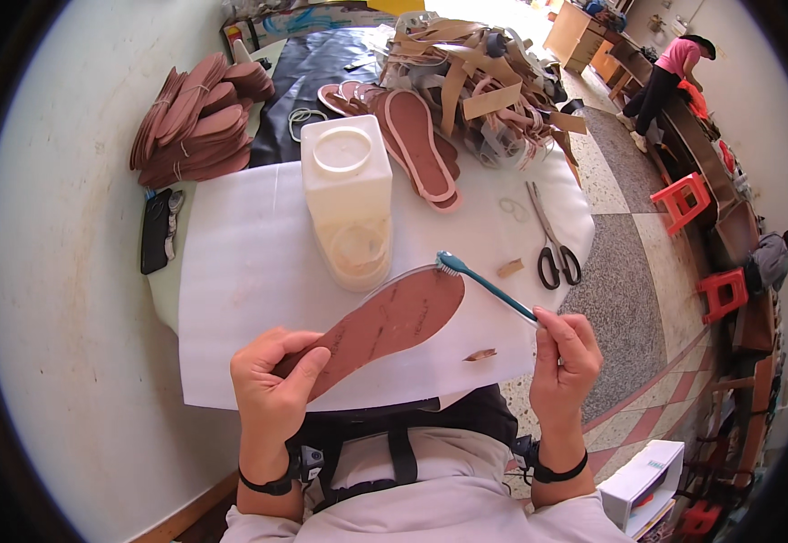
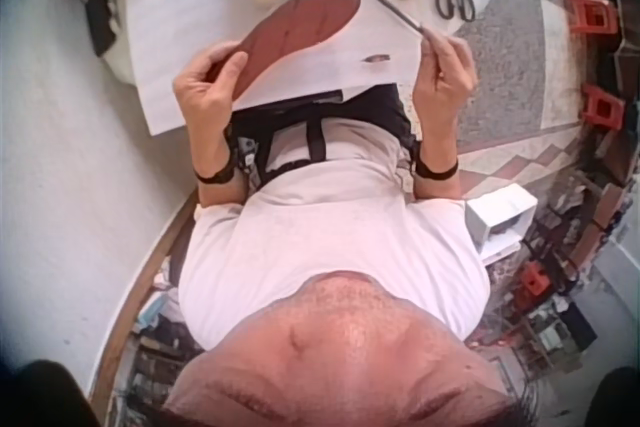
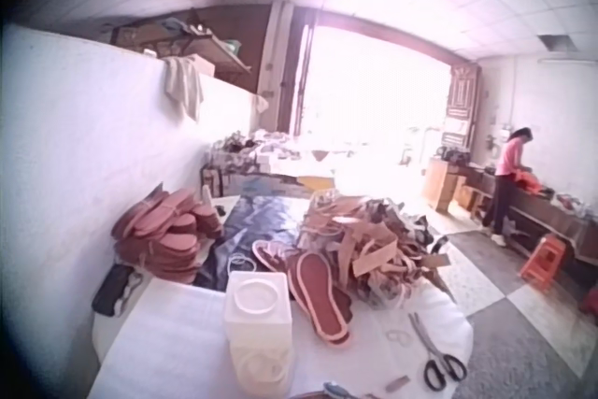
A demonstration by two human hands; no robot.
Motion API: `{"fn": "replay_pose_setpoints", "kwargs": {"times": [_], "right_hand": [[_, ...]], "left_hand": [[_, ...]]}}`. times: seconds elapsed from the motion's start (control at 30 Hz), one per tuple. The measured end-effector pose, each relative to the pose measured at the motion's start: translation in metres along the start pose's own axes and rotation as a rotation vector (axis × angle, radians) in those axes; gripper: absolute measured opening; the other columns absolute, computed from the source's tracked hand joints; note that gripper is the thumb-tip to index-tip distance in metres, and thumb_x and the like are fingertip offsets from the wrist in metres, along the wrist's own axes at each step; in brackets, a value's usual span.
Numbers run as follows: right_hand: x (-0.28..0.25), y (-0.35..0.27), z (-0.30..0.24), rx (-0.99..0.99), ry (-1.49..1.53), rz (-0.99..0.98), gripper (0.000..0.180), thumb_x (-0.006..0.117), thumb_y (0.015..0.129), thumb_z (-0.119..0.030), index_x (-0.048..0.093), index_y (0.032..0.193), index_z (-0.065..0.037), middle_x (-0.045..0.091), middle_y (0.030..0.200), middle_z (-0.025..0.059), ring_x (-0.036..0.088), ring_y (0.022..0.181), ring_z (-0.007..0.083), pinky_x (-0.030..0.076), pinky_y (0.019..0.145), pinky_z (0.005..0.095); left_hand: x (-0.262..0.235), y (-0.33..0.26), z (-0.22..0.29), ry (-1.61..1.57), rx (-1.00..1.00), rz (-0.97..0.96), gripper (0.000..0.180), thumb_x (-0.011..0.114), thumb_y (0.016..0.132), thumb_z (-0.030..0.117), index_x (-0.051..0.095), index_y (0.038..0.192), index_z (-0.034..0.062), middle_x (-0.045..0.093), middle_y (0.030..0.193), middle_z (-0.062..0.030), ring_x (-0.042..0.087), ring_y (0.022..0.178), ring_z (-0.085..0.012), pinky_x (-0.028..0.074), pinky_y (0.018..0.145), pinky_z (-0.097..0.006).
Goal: The recorder is trimming excess material from a shoe insole with scissors and then applying adhesive using a brush.
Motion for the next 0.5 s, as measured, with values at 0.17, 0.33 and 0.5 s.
{"fn": "replay_pose_setpoints", "kwargs": {"times": [0.17,0.33,0.5], "right_hand": [[-0.003,0.000,0.004,0.061,0.045,0.004,0.021,0.070,0.094,0.003,0.078,0.113,-0.001,0.064,0.087,0.0064,0.051,0.064,0.0101,0.039,0.055,0.0253],[-0.004,-0.002,0.008,0.073,0.078,0.000,0.021,0.070,0.094,0.003,0.078,0.114,0.000,0.065,0.089,0.0061,0.051,0.065,0.0100,0.039,0.057,0.0248],[-0.003,-0.005,0.010,0.117,0.123,-0.020,0.021,0.068,0.095,0.006,0.076,0.114,0.003,0.062,0.089,0.0039,0.051,0.071,0.0081,0.038,0.061,0.0232]], "left_hand": [[-0.004,-0.002,-0.007,-0.100,-0.072,0.007,0.010,0.076,0.089,-0.002,0.077,0.098,-0.0060,0.072,0.084,-0.0047,0.065,0.075,-0.0106,0.050,0.069,-0.024],[-0.007,-0.003,-0.015,-0.217,-0.163,0.024,0.013,0.076,0.090,-0.001,0.077,0.101,-0.0070,0.076,0.087,-0.0076,0.070,0.075,-0.0113,0.054,0.072,-0.024],[-0.007,-0.004,-0.029,-0.355,-0.235,0.062,0.016,0.076,0.090,-0.001,0.076,0.104,-0.0084,0.078,0.089,-0.0111,0.071,0.075,-0.0122,0.056,0.072,-0.025]]}}
Point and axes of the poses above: each hand's wrist, its own y-axis towards the middle knuckle, its own x-axis out of the palm, z = x × y, the point moved 10 cm from there along y, towards the middle knuckle
